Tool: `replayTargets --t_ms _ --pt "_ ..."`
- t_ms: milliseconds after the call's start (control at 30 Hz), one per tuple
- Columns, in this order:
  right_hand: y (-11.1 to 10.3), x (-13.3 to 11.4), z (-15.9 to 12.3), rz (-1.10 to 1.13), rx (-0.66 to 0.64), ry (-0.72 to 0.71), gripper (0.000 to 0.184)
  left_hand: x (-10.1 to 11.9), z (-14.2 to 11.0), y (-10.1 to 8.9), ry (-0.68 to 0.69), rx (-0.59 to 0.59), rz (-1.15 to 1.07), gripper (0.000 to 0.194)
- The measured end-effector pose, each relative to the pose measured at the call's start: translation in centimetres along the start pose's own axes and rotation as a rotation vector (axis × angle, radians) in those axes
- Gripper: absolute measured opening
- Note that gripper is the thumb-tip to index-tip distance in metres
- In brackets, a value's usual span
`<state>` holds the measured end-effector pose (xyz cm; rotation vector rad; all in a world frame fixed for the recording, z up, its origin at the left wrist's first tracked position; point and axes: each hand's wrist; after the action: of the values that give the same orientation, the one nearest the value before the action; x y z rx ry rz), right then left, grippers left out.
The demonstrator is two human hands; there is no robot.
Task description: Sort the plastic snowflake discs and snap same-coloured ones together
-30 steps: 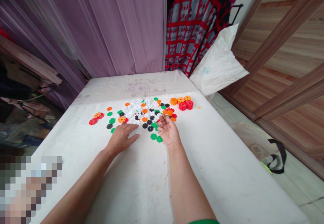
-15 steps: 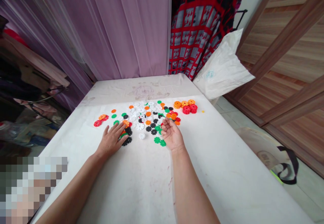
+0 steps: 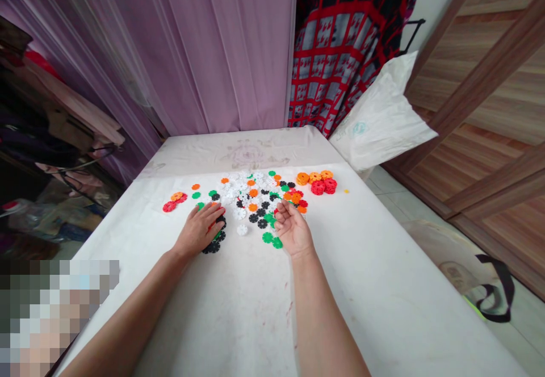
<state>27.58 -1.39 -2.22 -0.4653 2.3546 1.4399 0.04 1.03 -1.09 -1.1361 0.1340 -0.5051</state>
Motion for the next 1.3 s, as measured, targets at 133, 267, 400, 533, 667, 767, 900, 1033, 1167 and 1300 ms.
replayTargets --t_ms 133,267,400,533,667,767,900,1033,1167,1300 --pt "0.0 0.0 0.1 0.003 -0.005 -0.004 0.007 -0.4 -0.6 0.2 -0.036 0.023 0.015 0.041" --pt "0.0 0.0 0.1 0.005 0.011 -0.005 0.007 -0.6 -0.9 -0.2 -0.109 0.100 0.071 0.036" --pt "0.0 0.0 0.1 -0.011 0.000 -0.022 0.007 0.1 0.4 -0.3 -0.083 0.106 0.056 0.029" --pt "0.1 0.0 0.0 -0.008 0.004 -0.013 0.006 1.5 2.4 -0.2 -0.070 0.050 0.095 0.029" --pt "0.3 0.0 0.0 0.007 0.017 0.006 0.005 2.4 3.6 -0.5 -0.083 -0.048 0.194 0.032" --pt "0.3 0.0 0.0 0.014 0.030 0.007 0.005 2.6 4.1 -0.6 -0.074 -0.095 0.208 0.030" --pt "0.2 0.0 0.0 0.001 0.012 -0.013 0.007 2.3 4.2 -0.4 -0.091 -0.101 0.197 0.030" --pt "0.1 0.0 0.1 -0.008 0.006 -0.018 0.007 2.2 3.7 -1.0 -0.098 -0.048 0.115 0.028" --pt "0.2 0.0 0.1 -0.028 -0.006 -0.021 0.007 2.8 2.7 -2.3 -0.097 -0.067 -0.127 0.029" --pt "0.2 0.1 0.0 -0.034 -0.013 -0.028 0.009 4.1 1.8 -2.4 -0.010 -0.131 -0.208 0.030"
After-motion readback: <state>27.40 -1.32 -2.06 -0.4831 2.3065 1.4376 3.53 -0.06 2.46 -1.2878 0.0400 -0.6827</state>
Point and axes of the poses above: each hand's wrist, its own z-axis towards the middle knuckle, its own y-axis out of the palm, x = y × z, and after that the axes turned 14 degrees about x, right-handed
